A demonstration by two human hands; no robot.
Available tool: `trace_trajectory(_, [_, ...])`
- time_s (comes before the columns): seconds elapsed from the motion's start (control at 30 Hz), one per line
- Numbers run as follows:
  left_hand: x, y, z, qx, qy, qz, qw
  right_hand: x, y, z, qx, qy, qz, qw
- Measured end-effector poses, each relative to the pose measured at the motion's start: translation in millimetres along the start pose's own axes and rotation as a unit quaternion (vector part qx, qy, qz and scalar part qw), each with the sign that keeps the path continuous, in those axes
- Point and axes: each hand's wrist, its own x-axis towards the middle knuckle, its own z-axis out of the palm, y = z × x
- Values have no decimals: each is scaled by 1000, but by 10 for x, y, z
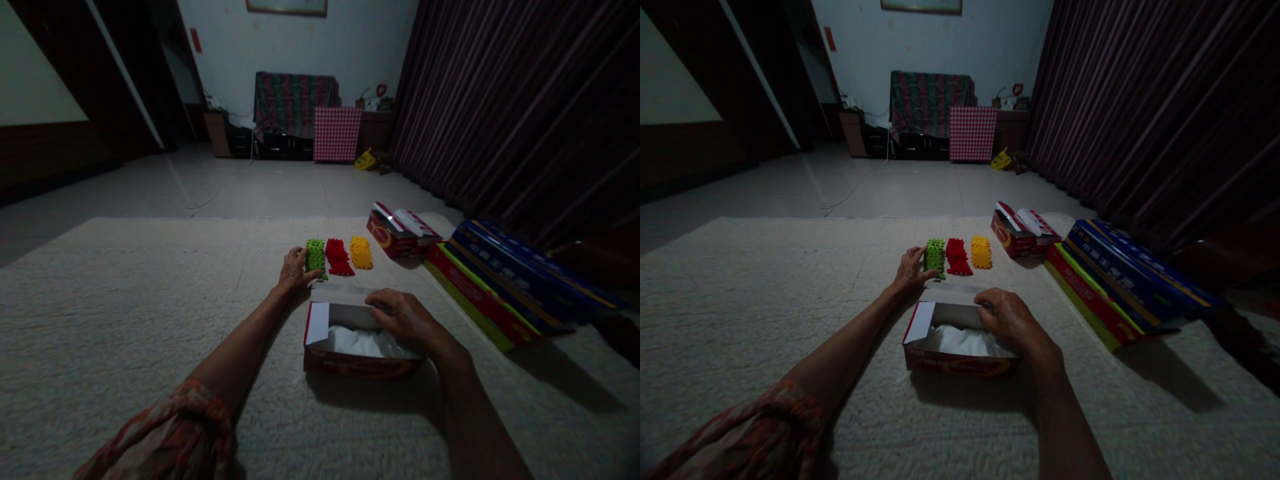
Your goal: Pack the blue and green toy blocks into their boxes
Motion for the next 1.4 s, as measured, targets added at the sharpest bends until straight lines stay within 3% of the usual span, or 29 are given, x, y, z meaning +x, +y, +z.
trace_trajectory(0.4, [-48, -27, 6, 4, -21, -4, 1000, -5, -24, -12, 5, -6, 4, 1000])
trace_trajectory(0.8, [-90, -3, -36, -15, 14, 14, 1000, -4, -35, -12, 0, 7, 5, 1000])
trace_trajectory(1.4, [-83, 113, -244, -99, -62, -45, 992, 2, -45, -15, -21, 11, -5, 1000])
